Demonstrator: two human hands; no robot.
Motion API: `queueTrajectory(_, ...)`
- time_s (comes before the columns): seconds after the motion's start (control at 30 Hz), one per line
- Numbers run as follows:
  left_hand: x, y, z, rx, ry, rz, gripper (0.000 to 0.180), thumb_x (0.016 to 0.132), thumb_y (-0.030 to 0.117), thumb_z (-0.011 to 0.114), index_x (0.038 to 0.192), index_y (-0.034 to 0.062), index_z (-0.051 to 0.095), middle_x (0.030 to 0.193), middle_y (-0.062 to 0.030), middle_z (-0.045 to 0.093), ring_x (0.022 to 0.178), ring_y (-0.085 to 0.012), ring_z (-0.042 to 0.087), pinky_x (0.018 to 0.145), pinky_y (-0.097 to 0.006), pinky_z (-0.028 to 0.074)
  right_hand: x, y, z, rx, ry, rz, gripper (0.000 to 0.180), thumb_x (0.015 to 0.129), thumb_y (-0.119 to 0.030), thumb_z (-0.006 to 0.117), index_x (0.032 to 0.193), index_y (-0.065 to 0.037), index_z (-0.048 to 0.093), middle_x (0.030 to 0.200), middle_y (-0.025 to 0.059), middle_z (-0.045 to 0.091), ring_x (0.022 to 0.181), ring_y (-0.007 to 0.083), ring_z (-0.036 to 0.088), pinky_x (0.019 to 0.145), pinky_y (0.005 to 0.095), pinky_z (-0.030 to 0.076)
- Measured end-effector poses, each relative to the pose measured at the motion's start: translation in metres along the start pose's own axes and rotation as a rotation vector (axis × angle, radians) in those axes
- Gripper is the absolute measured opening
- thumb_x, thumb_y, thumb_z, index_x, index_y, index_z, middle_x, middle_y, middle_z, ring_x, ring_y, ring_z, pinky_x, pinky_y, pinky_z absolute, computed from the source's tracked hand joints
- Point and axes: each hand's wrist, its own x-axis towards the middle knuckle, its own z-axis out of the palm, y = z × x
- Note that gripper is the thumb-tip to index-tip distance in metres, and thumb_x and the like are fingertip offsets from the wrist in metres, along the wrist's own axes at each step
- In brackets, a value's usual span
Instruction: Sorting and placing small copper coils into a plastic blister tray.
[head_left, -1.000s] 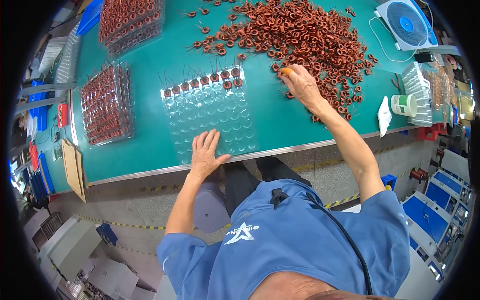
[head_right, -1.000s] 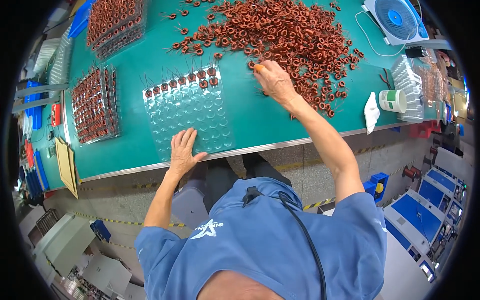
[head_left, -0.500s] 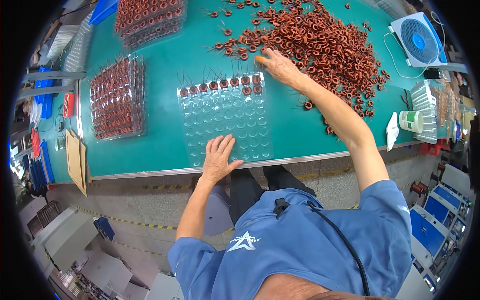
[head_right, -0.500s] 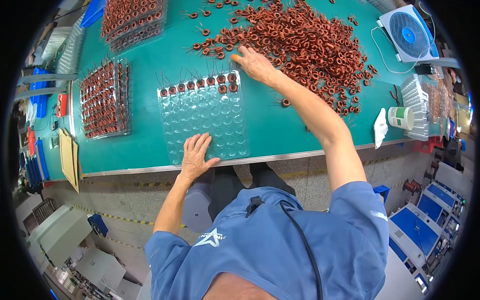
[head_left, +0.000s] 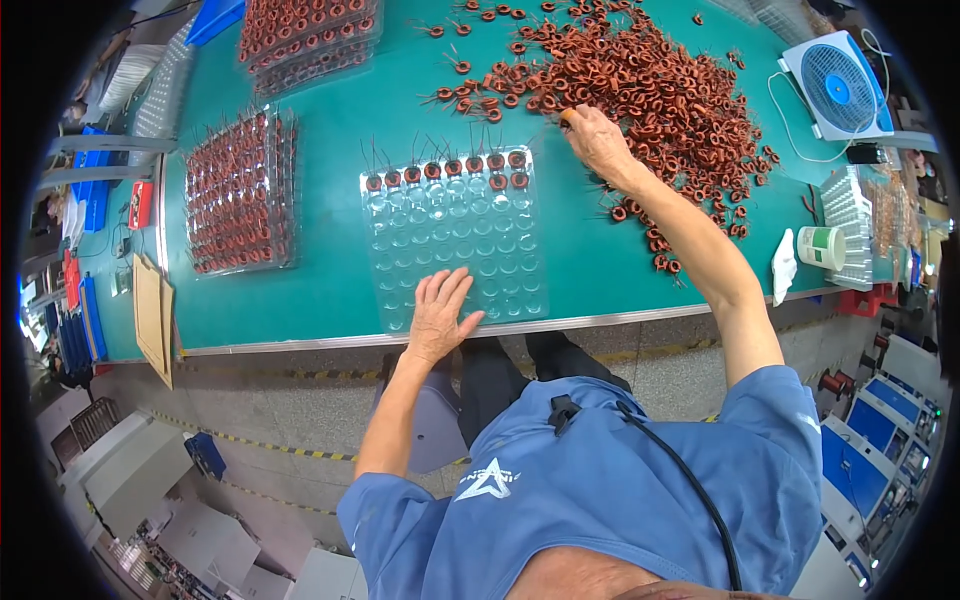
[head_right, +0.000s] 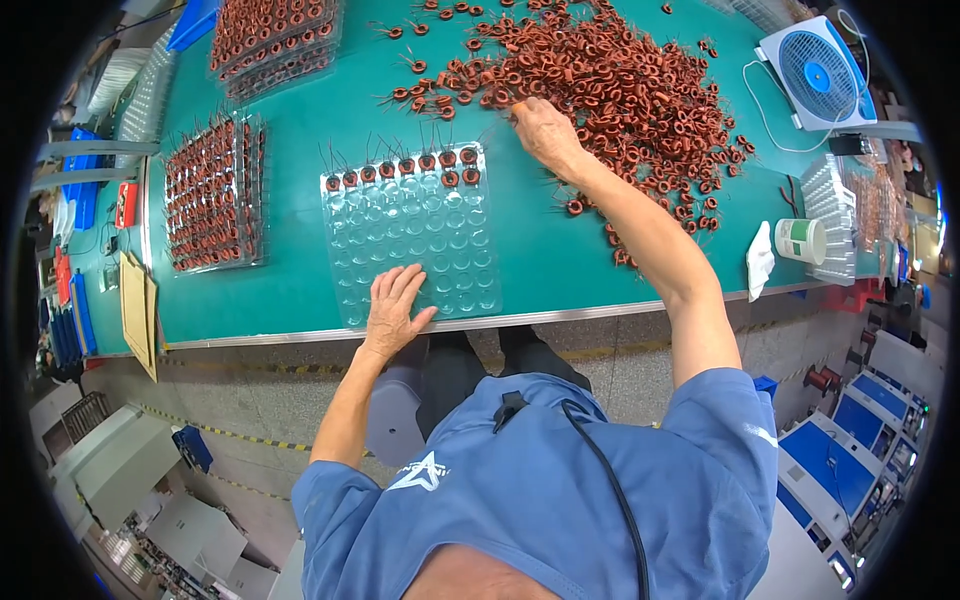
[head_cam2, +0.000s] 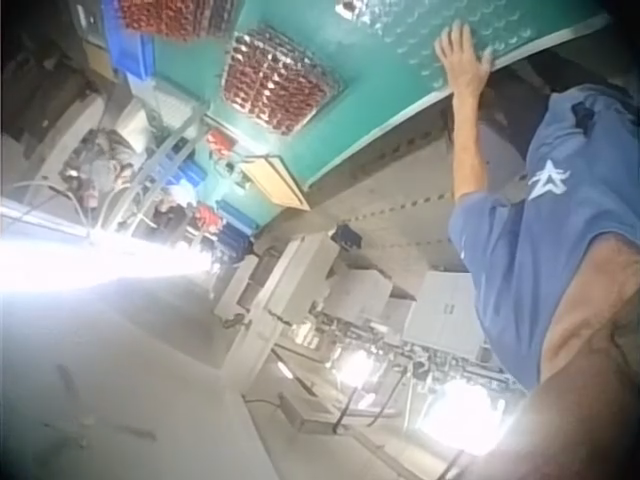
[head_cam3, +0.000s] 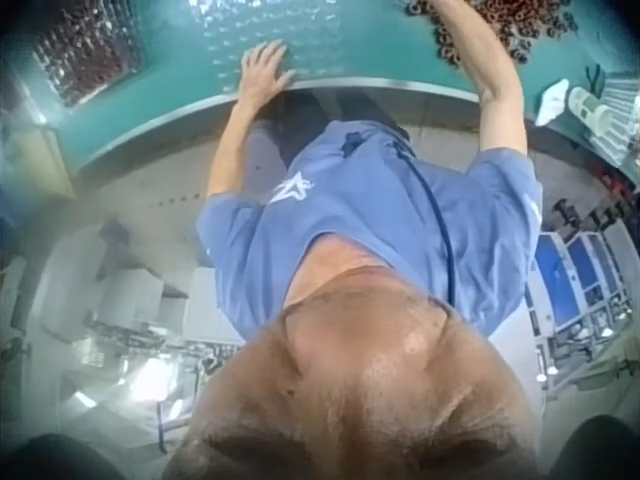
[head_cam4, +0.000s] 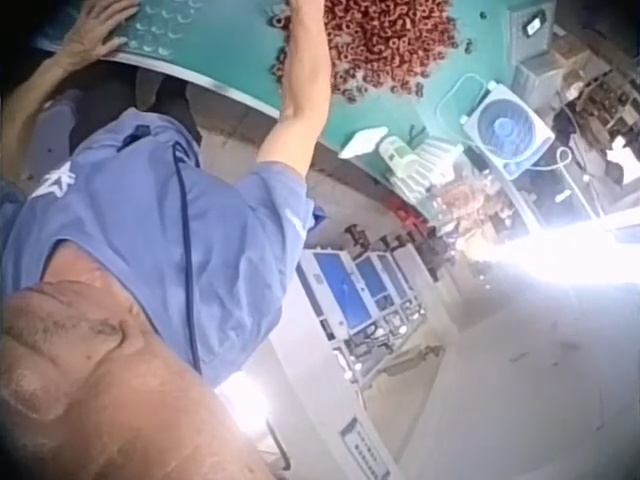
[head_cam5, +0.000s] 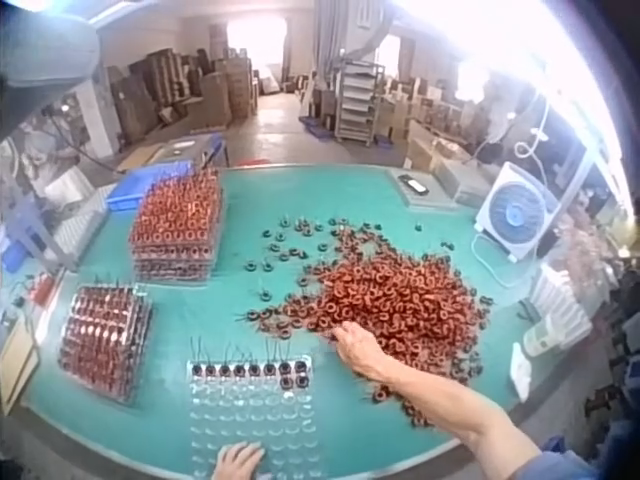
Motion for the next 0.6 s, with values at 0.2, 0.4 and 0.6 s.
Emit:
queueTrajectory(0.2, 0.016, 0.03, 0.009, -0.107, 0.295, -0.201, 0.044, 0.081, 0.01, 0.066, 0.123, 0.0021, 0.053, 0.119, -0.0156, 0.052, 0.107, -0.0332, 0.052, 0.092, -0.044, 0.04, -0.029, -0.019, -0.041, 0.459, -0.056, 0.437, 0.035, 0.085, -0.023, 0.062, 0.109, 0.003, 0.061, 0.091, 0.017, 0.067, 0.082, 0.0304, 0.065, 0.075, 0.0382, 0.052)
queueTrajectory(0.4, 0.089, 0.093, 0.001, -0.57, 0.296, -0.282, 0.042, 0.085, 0.008, 0.061, 0.125, 0.0003, 0.05, 0.109, -0.0145, 0.057, 0.09, -0.0284, 0.059, 0.084, -0.042, 0.044, -0.096, -0.072, -0.069, 1.002, -0.114, 0.655, 0.032, 0.084, -0.026, 0.067, 0.103, 0.0, 0.065, 0.084, 0.0023, 0.067, 0.07, 0.0077, 0.057, 0.06, 0.0216, 0.045)
queueTrajectory(0.6, 0.135, 0.09, 0.016, -0.253, 0.41, -0.002, 0.035, 0.086, 0.003, 0.054, 0.121, -0.0016, 0.051, 0.11, -0.0217, 0.055, 0.097, -0.0374, 0.058, 0.081, -0.044, 0.049, -0.146, -0.089, -0.07, 1.236, -0.021, 0.779, 0.029, 0.088, -0.022, 0.064, 0.105, 0.002, 0.064, 0.086, 0.0032, 0.066, 0.069, 0.0079, 0.056, 0.059, 0.021, 0.044)
